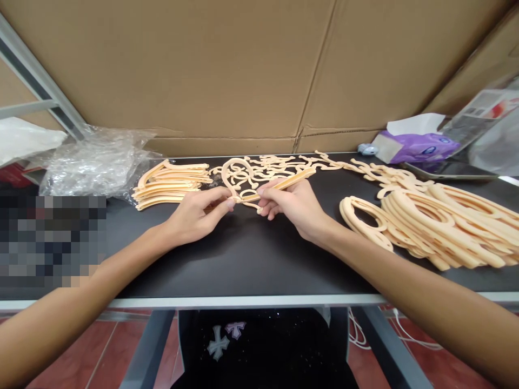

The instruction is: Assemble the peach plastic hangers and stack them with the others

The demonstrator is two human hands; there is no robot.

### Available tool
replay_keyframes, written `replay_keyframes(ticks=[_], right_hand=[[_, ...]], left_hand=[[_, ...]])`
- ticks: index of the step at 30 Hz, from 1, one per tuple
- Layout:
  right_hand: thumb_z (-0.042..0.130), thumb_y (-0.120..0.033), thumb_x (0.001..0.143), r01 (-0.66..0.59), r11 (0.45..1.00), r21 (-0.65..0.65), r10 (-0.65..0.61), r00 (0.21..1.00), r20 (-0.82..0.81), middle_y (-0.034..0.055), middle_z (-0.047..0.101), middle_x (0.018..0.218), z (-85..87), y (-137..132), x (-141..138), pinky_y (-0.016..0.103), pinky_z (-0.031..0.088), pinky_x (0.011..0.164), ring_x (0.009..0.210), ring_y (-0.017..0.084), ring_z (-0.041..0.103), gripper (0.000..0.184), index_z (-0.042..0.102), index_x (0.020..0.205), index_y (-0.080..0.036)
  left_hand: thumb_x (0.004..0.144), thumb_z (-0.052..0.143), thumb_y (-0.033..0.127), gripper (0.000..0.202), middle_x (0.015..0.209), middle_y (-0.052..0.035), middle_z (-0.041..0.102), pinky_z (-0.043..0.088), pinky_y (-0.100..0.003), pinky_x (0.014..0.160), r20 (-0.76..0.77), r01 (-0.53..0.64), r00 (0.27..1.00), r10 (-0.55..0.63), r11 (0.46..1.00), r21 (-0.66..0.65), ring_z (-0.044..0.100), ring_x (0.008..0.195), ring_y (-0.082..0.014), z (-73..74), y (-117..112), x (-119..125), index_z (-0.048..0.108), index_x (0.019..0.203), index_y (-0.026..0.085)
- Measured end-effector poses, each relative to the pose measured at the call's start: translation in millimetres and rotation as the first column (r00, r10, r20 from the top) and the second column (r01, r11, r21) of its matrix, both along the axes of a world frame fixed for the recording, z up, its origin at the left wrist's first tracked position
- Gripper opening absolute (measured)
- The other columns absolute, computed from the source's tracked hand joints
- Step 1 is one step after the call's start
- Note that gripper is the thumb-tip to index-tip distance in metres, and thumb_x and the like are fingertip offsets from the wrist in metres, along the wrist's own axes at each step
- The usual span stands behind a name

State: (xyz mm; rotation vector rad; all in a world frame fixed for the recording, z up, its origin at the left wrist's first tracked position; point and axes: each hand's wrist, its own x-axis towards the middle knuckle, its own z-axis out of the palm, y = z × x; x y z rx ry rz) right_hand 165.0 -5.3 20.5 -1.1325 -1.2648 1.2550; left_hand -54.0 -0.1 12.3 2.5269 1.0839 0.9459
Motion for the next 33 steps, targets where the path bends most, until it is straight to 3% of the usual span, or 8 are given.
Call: replay_keyframes(ticks=[4, 10, 14, 18, 24, 33], right_hand=[[0.066, -0.012, 0.076, -0.003, 0.999, 0.032, 0.003, 1.000, 0.000, 0.0007, 0.064, 0.058, -1.8, 2, 1, 0.021, 0.047, 0.043, 0.050, 0.013, 0.063, 0.003, 0.068, 0.074, -0.013], [0.068, -0.016, 0.072, -0.053, 0.987, 0.150, 0.051, 0.999, 0.013, -0.0001, 0.065, 0.062, -4.1, 3, 3, 0.023, 0.048, 0.050, 0.054, 0.012, 0.063, 0.003, 0.067, 0.075, -0.015], [0.068, -0.023, 0.077, -0.090, 0.959, 0.270, 0.056, 0.990, 0.131, -0.0004, 0.066, 0.063, -3.4, -1, 5, 0.026, 0.049, 0.057, 0.057, 0.012, 0.062, 0.007, 0.069, 0.080, -0.016], [0.067, -0.023, 0.080, -0.107, 0.919, 0.379, 0.012, 0.969, 0.245, 0.0015, 0.071, 0.077, -3.9, -4, 7, 0.029, 0.050, 0.062, 0.064, 0.013, 0.064, 0.007, 0.070, 0.082, -0.018], [0.065, -0.021, 0.083, -0.120, 0.904, 0.411, -0.004, 0.958, 0.288, -0.0001, 0.071, 0.075, -1.3, -7, 9, 0.029, 0.048, 0.061, 0.063, 0.014, 0.063, 0.006, 0.070, 0.083, -0.020], [0.064, -0.015, 0.085, -0.146, 0.759, 0.635, -0.146, 0.912, 0.384, 0.0018, 0.077, 0.084, -2.3, -8, 9, 0.028, 0.052, 0.076, 0.078, 0.015, 0.070, 0.010, 0.073, 0.081, -0.018]], left_hand=[[0.099, 0.055, 0.033, 0.024, 0.078, -0.0021, 0.073, 0.046, -0.020, 0.057, -0.002, 0.010, 1.000, -0.010, 0.999, 0.045, 0.062, 0.058, -0.0100, 0.0, 0, 0, 0.070, 0.096, 0.014], [0.096, 0.063, 0.026, 0.015, 0.082, -0.0035, 0.076, 0.048, -0.023, 0.063, -0.074, 0.084, 0.995, -0.067, 0.962, 0.261, 0.065, 0.065, -0.0120, -3.7, 3, -4, 0.074, 0.096, 0.015], [0.095, 0.064, 0.023, 0.013, 0.080, -0.0049, 0.076, 0.049, -0.024, 0.063, -0.099, 0.141, 0.989, -0.112, 0.923, 0.359, 0.067, 0.067, -0.0135, -4.9, 6, -6, 0.074, 0.098, 0.015], [0.095, 0.065, 0.019, 0.014, 0.093, -0.0074, 0.079, 0.054, -0.023, 0.070, -0.132, 0.187, 0.981, -0.143, 0.886, 0.424, 0.074, 0.077, -0.0154, -3.2, 7, -6, 0.074, 0.105, 0.016], [0.094, 0.060, 0.014, 0.019, 0.099, -0.0086, 0.080, 0.058, -0.023, 0.072, -0.139, 0.204, 0.978, -0.156, 0.848, 0.489, 0.076, 0.082, -0.0166, -4.5, 8, -7, 0.073, 0.109, 0.017], [0.096, 0.059, 0.016, 0.019, 0.100, -0.0084, 0.079, 0.058, -0.024, 0.070, -0.217, 0.239, 0.965, -0.149, 0.838, 0.490, 0.076, 0.081, -0.0167, -6.8, 9, -9, 0.071, 0.109, 0.018]])
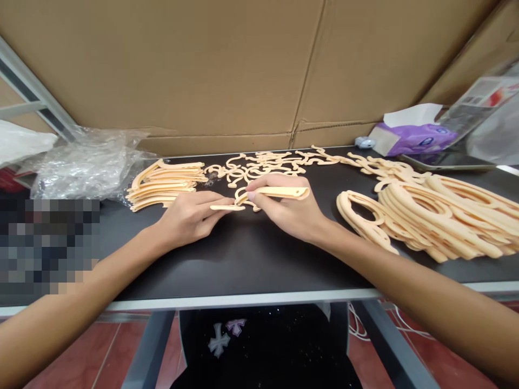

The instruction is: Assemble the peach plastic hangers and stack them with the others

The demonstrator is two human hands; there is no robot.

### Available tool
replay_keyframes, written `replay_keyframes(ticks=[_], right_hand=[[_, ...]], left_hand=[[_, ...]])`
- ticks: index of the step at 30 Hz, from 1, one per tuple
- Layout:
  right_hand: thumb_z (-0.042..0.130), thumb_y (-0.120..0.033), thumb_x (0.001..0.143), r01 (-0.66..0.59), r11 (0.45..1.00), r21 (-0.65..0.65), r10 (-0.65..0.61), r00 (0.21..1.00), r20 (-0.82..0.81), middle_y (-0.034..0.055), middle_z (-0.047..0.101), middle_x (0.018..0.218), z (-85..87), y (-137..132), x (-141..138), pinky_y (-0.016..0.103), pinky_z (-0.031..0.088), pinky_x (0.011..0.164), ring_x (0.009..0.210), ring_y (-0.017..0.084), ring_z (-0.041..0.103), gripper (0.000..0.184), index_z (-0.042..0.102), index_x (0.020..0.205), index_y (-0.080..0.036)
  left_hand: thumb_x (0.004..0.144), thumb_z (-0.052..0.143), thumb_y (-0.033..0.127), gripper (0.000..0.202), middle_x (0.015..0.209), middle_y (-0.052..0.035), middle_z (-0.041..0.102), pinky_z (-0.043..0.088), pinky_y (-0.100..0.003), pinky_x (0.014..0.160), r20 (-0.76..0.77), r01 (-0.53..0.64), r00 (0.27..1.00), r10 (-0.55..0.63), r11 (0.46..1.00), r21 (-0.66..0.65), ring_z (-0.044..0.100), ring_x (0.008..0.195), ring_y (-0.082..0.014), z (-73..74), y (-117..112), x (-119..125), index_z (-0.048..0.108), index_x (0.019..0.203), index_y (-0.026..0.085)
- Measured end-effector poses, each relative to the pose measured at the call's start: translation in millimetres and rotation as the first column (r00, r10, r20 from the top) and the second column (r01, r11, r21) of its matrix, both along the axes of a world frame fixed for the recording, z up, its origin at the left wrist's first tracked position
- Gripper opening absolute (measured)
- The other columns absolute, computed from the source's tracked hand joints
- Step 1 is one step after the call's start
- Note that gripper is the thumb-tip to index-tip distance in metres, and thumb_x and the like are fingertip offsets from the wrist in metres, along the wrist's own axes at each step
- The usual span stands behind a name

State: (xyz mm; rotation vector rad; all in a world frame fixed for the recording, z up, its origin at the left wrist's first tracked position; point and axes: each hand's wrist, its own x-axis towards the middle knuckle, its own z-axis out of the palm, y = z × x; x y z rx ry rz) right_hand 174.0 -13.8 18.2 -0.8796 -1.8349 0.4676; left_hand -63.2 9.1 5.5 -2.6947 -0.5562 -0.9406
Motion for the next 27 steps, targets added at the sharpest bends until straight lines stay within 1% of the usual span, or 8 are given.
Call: replay_keyframes(ticks=[3, 6, 10, 13, 18, 22, 25, 27], right_hand=[[0.063, -0.016, 0.086, 0.017, 0.996, 0.082, -0.022, 0.998, 0.064, 0.0026, 0.078, 0.088, -2.1, 0.6, 0.6, 0.030, 0.052, 0.079, 0.081, 0.017, 0.071, 0.011, 0.073, 0.082, -0.019], [0.062, -0.018, 0.087, 0.020, 0.990, 0.140, -0.036, 0.993, 0.114, 0.0021, 0.078, 0.088, -4.6, 0.9, 1.5, 0.031, 0.053, 0.079, 0.081, 0.018, 0.071, 0.012, 0.073, 0.082, -0.022], [0.061, -0.020, 0.089, -0.017, 0.981, 0.194, -0.016, 0.985, 0.169, 0.0022, 0.078, 0.086, -7.0, 0.9, 2.5, 0.031, 0.052, 0.078, 0.078, 0.018, 0.070, 0.013, 0.073, 0.084, -0.022], [0.059, -0.019, 0.090, -0.037, 0.973, 0.229, -0.007, 0.982, 0.188, 0.0024, 0.078, 0.087, -7.5, 0.8, 2.8, 0.030, 0.053, 0.076, 0.077, 0.017, 0.070, 0.014, 0.073, 0.086, -0.022], [0.059, -0.020, 0.089, -0.013, 0.983, 0.181, -0.024, 0.980, 0.196, 0.0014, 0.078, 0.087, -7.6, 0.5, 2.1, 0.031, 0.053, 0.076, 0.077, 0.017, 0.071, 0.015, 0.072, 0.084, -0.023], [0.058, -0.021, 0.090, -0.004, 0.986, 0.170, -0.025, 0.986, 0.167, 0.0013, 0.078, 0.085, -9.2, 0.0, 0.8, 0.030, 0.053, 0.074, 0.076, 0.017, 0.071, 0.016, 0.073, 0.083, -0.022], [0.058, -0.020, 0.089, -0.017, 0.986, 0.168, -0.007, 0.989, 0.145, 0.0016, 0.078, 0.084, -10.3, -0.3, -0.4, 0.028, 0.053, 0.073, 0.076, 0.016, 0.071, 0.016, 0.073, 0.083, -0.021], [0.058, -0.020, 0.089, -0.011, 0.989, 0.144, -0.009, 0.991, 0.137, 0.0013, 0.078, 0.083, -10.4, -0.7, -1.5, 0.028, 0.052, 0.072, 0.075, 0.016, 0.071, 0.017, 0.073, 0.082, -0.021]], left_hand=[[0.095, 0.058, 0.014, 0.018, 0.098, -0.0090, 0.079, 0.058, -0.025, 0.069, -0.019, -0.007, 1.000, 0.008, 0.999, 0.042, 0.075, 0.079, -0.0173, 0.3, -1.6, 1.3, 0.069, 0.110, 0.016], [0.096, 0.056, 0.013, 0.019, 0.096, -0.0088, 0.079, 0.059, -0.025, 0.068, -0.042, -0.011, 0.999, 0.014, 0.996, 0.083, 0.075, 0.077, -0.0171, 1.1, -3.6, 3.0, 0.069, 0.109, 0.015], [0.096, 0.056, 0.013, 0.018, 0.094, -0.0078, 0.079, 0.058, -0.024, 0.066, -0.046, -0.011, 0.999, 0.016, 0.993, 0.116, 0.075, 0.075, -0.0162, 1.9, -5.8, 4.9, 0.068, 0.109, 0.016], [0.095, 0.057, 0.013, 0.018, 0.094, -0.0071, 0.079, 0.058, -0.023, 0.066, -0.044, -0.016, 0.999, 0.021, 0.994, 0.111, 0.075, 0.074, -0.0154, 1.2, -6.7, 5.2, 0.067, 0.110, 0.016], [0.094, 0.057, 0.013, 0.020, 0.095, -0.0050, 0.080, 0.059, -0.021, 0.066, -0.037, -0.042, 0.998, 0.047, 0.991, 0.126, 0.076, 0.074, -0.0146, -1.3, -7.6, 4.6, 0.067, 0.111, 0.019], [0.094, 0.059, 0.012, 0.018, 0.095, -0.0039, 0.080, 0.058, -0.019, 0.064, -0.043, -0.057, 0.997, 0.065, 0.986, 0.156, 0.076, 0.072, -0.0138, -1.1, -9.1, 4.3, 0.066, 0.109, 0.018], [0.094, 0.059, 0.012, 0.019, 0.095, -0.0036, 0.079, 0.058, -0.018, 0.064, -0.047, -0.059, 0.997, 0.067, 0.988, 0.145, 0.076, 0.072, -0.0133, -0.5, -10.0, 4.0, 0.066, 0.110, 0.018], [0.094, 0.059, 0.013, 0.018, 0.095, -0.0040, 0.079, 0.059, -0.018, 0.065, -0.043, -0.064, 0.997, 0.070, 0.990, 0.125, 0.076, 0.072, -0.0133, -0.7, -10.1, 3.5, 0.068, 0.109, 0.019]])
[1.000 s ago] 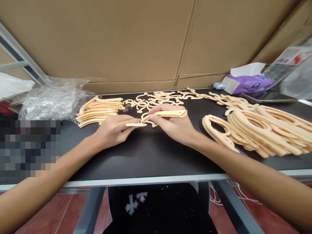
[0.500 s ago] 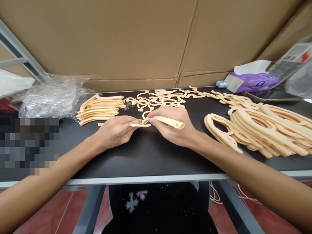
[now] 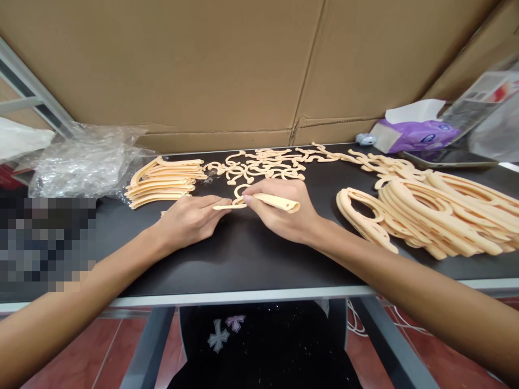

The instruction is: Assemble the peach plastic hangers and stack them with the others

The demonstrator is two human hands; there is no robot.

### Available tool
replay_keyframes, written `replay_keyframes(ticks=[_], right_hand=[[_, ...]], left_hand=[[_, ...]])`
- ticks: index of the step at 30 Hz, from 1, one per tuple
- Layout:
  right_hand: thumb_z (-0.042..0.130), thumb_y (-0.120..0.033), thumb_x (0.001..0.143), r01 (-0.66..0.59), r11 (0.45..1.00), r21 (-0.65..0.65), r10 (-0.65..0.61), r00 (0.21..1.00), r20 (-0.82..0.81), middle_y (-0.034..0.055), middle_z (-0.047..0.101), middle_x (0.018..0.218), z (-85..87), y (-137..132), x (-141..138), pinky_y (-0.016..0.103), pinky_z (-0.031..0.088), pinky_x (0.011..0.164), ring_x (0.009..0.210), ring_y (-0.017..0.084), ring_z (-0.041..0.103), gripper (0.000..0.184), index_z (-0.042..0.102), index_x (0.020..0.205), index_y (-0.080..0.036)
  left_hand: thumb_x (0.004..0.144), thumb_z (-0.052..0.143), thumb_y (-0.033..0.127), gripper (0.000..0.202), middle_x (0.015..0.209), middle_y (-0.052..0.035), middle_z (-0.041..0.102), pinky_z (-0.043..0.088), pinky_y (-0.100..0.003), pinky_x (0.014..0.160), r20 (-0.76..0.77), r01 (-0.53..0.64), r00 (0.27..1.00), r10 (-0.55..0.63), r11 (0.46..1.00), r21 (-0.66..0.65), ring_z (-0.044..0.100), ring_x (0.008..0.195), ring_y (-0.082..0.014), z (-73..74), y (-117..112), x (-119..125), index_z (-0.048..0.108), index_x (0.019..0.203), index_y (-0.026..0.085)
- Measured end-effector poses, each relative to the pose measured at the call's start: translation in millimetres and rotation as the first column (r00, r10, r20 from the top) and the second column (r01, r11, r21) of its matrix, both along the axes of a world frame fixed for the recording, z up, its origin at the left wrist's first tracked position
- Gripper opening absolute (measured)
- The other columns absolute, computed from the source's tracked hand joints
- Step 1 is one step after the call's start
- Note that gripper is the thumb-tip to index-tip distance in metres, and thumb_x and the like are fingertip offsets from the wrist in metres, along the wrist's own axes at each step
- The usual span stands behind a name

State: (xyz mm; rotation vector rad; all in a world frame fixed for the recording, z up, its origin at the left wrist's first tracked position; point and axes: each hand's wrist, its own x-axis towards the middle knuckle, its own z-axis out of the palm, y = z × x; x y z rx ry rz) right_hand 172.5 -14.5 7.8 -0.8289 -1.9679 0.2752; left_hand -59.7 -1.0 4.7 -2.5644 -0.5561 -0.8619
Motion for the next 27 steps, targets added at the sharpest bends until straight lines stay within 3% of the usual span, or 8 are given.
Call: replay_keyframes(ticks=[9, 17, 22, 27], right_hand=[[0.060, -0.017, 0.086, 0.056, 0.993, -0.100, -0.061, 0.997, -0.053, -0.0002, 0.078, 0.080, 1.8, -4.2, -5.1, 0.027, 0.051, 0.071, 0.071, 0.016, 0.070, 0.017, 0.075, 0.079, -0.022], [0.060, -0.015, 0.084, 0.037, 0.977, -0.212, -0.072, 0.985, -0.158, -0.0004, 0.074, 0.071, 0.5, -6.1, -8.0, 0.027, 0.050, 0.065, 0.063, 0.015, 0.067, 0.017, 0.073, 0.074, -0.020], [0.058, -0.015, 0.083, 0.017, 0.971, -0.237, -0.051, 0.989, -0.138, -0.0007, 0.070, 0.066, -3.3, -4.5, -9.4, 0.027, 0.047, 0.061, 0.057, 0.013, 0.063, 0.017, 0.071, 0.072, -0.019], [0.062, -0.022, 0.082, -0.046, 0.911, -0.410, -0.078, 0.957, -0.280, -0.0009, 0.065, 0.061, 0.1, 0.0, -10.3, 0.025, 0.046, 0.053, 0.053, 0.013, 0.062, 0.014, 0.069, 0.071, -0.018]], left_hand=[[0.095, 0.056, 0.013, 0.022, 0.097, -0.0057, 0.080, 0.062, -0.021, 0.072, -0.020, -0.015, 1.000, 0.014, 0.999, -0.036, 0.077, 0.076, -0.0147, -1.6, 1.0, -1.7, 0.069, 0.112, 0.019], [0.098, 0.055, 0.018, 0.015, 0.091, -0.0050, 0.079, 0.058, -0.020, 0.066, 0.005, -0.044, 0.999, 0.044, 0.998, -0.034, 0.074, 0.071, -0.0135, -1.8, -0.2, -0.8, 0.069, 0.105, 0.017], [0.100, 0.053, 0.022, 0.019, 0.088, -0.0049, 0.078, 0.054, -0.020, 0.059, -0.036, -0.097, 0.995, 0.095, 0.994, -0.055, 0.072, 0.066, -0.0133, -2.8, 0.8, -1.0, 0.071, 0.104, 0.016], [0.099, 0.057, 0.022, 0.017, 0.082, -0.0049, 0.077, 0.051, -0.023, 0.057, 0.017, -0.082, 0.996, 0.083, 0.994, -0.075, 0.070, 0.062, -0.0149, -3.8, 5.7, -1.1, 0.072, 0.102, 0.015]])
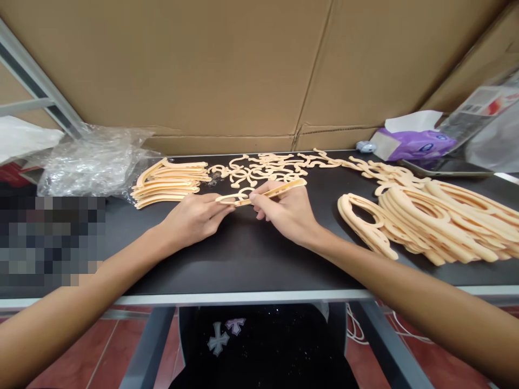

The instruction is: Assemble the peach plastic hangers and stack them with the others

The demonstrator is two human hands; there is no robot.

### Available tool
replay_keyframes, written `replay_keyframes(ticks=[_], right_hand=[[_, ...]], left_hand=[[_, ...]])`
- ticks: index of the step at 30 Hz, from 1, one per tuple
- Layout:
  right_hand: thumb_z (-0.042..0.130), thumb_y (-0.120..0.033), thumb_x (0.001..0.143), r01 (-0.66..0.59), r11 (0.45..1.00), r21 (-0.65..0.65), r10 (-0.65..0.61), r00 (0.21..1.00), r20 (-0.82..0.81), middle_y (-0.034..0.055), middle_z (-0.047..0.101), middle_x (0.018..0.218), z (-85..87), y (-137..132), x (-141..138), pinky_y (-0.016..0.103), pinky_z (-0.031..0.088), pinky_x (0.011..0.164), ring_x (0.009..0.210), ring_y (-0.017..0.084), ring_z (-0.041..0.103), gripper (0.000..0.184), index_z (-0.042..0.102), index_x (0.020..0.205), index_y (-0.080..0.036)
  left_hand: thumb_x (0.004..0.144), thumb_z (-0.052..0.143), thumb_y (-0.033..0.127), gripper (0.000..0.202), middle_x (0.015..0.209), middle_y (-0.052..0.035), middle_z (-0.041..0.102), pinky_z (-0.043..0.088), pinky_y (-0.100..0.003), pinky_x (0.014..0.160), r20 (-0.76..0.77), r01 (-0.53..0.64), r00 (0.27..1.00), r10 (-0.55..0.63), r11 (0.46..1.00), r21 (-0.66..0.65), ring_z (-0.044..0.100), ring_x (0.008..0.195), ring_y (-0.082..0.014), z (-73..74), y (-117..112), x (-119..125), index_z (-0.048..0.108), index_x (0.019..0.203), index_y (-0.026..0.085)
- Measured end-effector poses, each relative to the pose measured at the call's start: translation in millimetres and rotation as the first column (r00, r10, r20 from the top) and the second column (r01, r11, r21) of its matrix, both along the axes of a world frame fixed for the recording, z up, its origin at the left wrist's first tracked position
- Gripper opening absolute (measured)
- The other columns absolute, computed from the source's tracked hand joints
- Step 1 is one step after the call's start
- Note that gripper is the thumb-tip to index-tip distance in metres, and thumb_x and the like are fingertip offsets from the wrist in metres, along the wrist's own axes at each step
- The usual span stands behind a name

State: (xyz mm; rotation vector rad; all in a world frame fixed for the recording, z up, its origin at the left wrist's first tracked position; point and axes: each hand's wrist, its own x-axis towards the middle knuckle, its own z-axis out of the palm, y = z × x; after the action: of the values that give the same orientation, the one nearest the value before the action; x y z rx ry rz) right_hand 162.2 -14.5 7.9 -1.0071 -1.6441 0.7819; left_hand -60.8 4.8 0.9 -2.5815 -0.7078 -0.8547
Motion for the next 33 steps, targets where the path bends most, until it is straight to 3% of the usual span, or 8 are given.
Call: replay_keyframes(ticks=[5, 10, 14, 17, 20, 24, 28, 33], right_hand=[[0.070, -0.028, 0.075, -0.116, 0.952, -0.283, 0.027, 0.953, -0.301, 0.0000, 0.064, 0.057, 5.9, 5, -2, 0.023, 0.045, 0.043, 0.047, 0.014, 0.062, 0.015, 0.065, 0.069, -0.016], [0.074, -0.040, 0.076, -0.175, 0.946, -0.274, 0.093, 0.953, -0.287, -0.0006, 0.063, 0.055, 7.1, 6, -2, 0.022, 0.041, 0.040, 0.042, 0.011, 0.056, 0.026, 0.065, 0.075, -0.015], [0.073, -0.047, 0.078, -0.070, 0.972, -0.226, 0.008, 0.964, -0.266, 0.0019, 0.066, 0.065, 7.3, 11, 4, 0.023, 0.040, 0.043, 0.051, 0.011, 0.058, 0.032, 0.067, 0.076, -0.016], [0.072, -0.044, 0.079, 0.142, 0.983, -0.120, -0.170, 0.947, -0.273, 0.0039, 0.069, 0.082, 9.4, 18, 11, 0.025, 0.045, 0.051, 0.069, 0.015, 0.064, 0.029, 0.068, 0.089, -0.018], [0.070, -0.036, 0.081, 0.349, 0.915, 0.202, -0.335, 0.937, -0.101, 0.0060, 0.071, 0.097, 12.0, 18, 17, 0.033, 0.052, 0.074, 0.090, 0.020, 0.065, 0.024, 0.067, 0.100, -0.020], [0.061, -0.029, 0.089, 0.183, 0.807, 0.561, -0.401, 0.868, 0.294, 0.0077, 0.074, 0.097, 10.8, 9, 15, 0.041, 0.045, 0.092, 0.096, 0.024, 0.063, 0.013, 0.069, 0.093, -0.020], [0.057, -0.030, 0.094, 0.027, 0.832, 0.554, -0.349, 0.801, 0.485, 0.0064, 0.075, 0.088, 5.4, 4, 11, 0.039, 0.041, 0.090, 0.090, 0.024, 0.065, 0.021, 0.072, 0.085, -0.018], [0.049, -0.029, 0.099, 0.040, 0.899, 0.436, -0.280, 0.818, 0.502, 0.0048, 0.074, 0.080, 8.0, 5, 14, 0.033, 0.040, 0.076, 0.076, 0.018, 0.065, 0.032, 0.071, 0.079, -0.017]], left_hand=[[0.098, 0.057, 0.018, 0.017, 0.090, -0.0099, 0.077, 0.054, -0.025, 0.073, 0.107, 0.014, 0.994, -0.014, 1.000, -0.006, 0.073, 0.079, -0.0185, 2.8, 2, 4, 0.072, 0.094, 0.011], [0.100, 0.053, 0.018, 0.020, 0.084, -0.0094, 0.073, 0.050, -0.027, 0.071, 0.110, -0.040, 0.993, 0.046, 0.998, -0.056, 0.067, 0.075, -0.0182, 8.6, 1, 6, 0.070, 0.091, 0.009], [0.101, 0.050, 0.019, 0.022, 0.079, -0.0058, 0.069, 0.047, -0.026, 0.069, 0.145, -0.071, 0.986, 0.088, 0.990, -0.123, 0.063, 0.071, -0.0162, 12.2, 1, 4, 0.068, 0.090, 0.012], [0.101, 0.050, 0.020, 0.021, 0.078, -0.0044, 0.069, 0.048, -0.026, 0.071, 0.203, -0.075, 0.974, 0.106, 0.986, -0.151, 0.062, 0.070, -0.0152, 14.2, 1, 3, 0.068, 0.095, 0.012], [0.101, 0.050, 0.024, 0.022, 0.075, -0.0029, 0.068, 0.048, -0.026, 0.068, 0.247, -0.095, 0.959, 0.138, 0.979, -0.178, 0.061, 0.066, -0.0146, 15.4, 1, 2, 0.069, 0.096, 0.014], [0.101, 0.049, 0.030, 0.027, 0.070, -0.0013, 0.067, 0.049, -0.026, 0.066, 0.265, -0.119, 0.944, 0.195, 0.953, -0.278, 0.062, 0.063, -0.0144, 16.3, 0, 3, 0.067, 0.085, 0.018], [0.099, 0.050, 0.031, 0.026, 0.071, -0.0011, 0.068, 0.052, -0.025, 0.061, 0.334, -0.094, 0.913, 0.233, 0.918, -0.385, 0.062, 0.060, -0.0132, 18.7, -2, 5, 0.067, 0.083, 0.018], [0.097, 0.050, 0.032, 0.025, 0.077, -0.0024, 0.069, 0.054, -0.023, 0.056, 0.437, -0.056, 0.846, 0.307, 0.865, -0.499, 0.062, 0.058, -0.0123, 22.6, -3, 6, 0.066, 0.087, 0.018]])
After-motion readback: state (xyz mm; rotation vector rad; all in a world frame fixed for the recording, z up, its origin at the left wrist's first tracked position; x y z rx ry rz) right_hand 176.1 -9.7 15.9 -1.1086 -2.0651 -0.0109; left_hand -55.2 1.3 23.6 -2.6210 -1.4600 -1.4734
